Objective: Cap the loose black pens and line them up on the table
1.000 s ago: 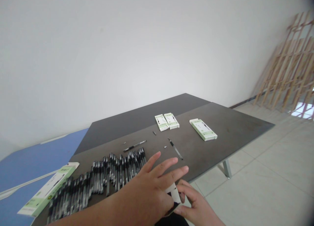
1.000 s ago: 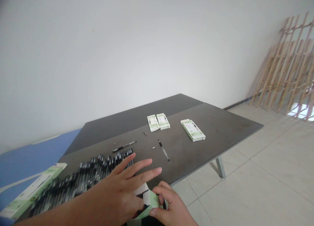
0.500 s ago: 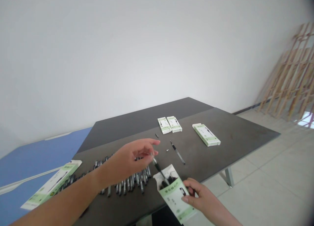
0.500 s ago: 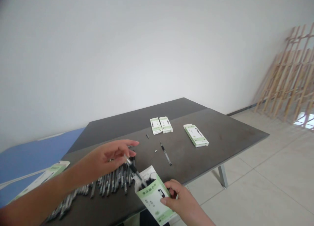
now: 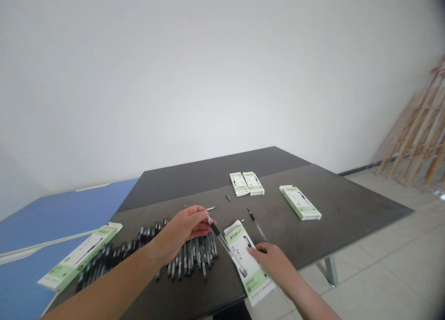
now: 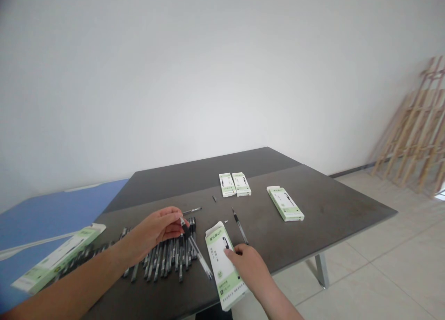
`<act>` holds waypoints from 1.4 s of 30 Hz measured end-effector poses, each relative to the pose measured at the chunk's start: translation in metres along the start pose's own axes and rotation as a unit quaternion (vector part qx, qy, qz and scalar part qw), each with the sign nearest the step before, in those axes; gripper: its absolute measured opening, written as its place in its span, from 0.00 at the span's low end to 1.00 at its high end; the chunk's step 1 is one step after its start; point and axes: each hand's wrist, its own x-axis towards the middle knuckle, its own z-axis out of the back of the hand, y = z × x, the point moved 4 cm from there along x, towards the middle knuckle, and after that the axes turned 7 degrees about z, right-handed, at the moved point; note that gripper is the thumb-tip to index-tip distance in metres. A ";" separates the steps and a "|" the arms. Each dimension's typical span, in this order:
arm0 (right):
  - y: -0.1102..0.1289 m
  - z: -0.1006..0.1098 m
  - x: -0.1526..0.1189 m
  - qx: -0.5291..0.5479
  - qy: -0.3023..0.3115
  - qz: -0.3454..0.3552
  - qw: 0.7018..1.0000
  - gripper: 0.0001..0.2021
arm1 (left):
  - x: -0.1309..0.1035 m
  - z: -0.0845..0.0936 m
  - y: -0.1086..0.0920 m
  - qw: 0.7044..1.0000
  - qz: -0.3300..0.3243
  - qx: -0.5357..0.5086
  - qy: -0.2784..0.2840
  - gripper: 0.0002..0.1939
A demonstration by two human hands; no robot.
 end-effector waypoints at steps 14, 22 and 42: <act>0.060 -0.012 -0.049 0.128 -0.022 0.149 0.980 0.15 | -0.013 -0.030 0.054 0.996 0.068 0.020 0.046 0.09; 0.059 -0.037 -0.054 0.206 0.028 0.137 0.968 0.15 | -0.007 -0.046 0.053 0.998 0.013 0.046 0.032 0.13; 0.057 -0.046 -0.078 0.513 -0.102 0.010 0.852 0.23 | -0.055 -0.076 0.059 0.936 -0.214 0.261 -0.102 0.06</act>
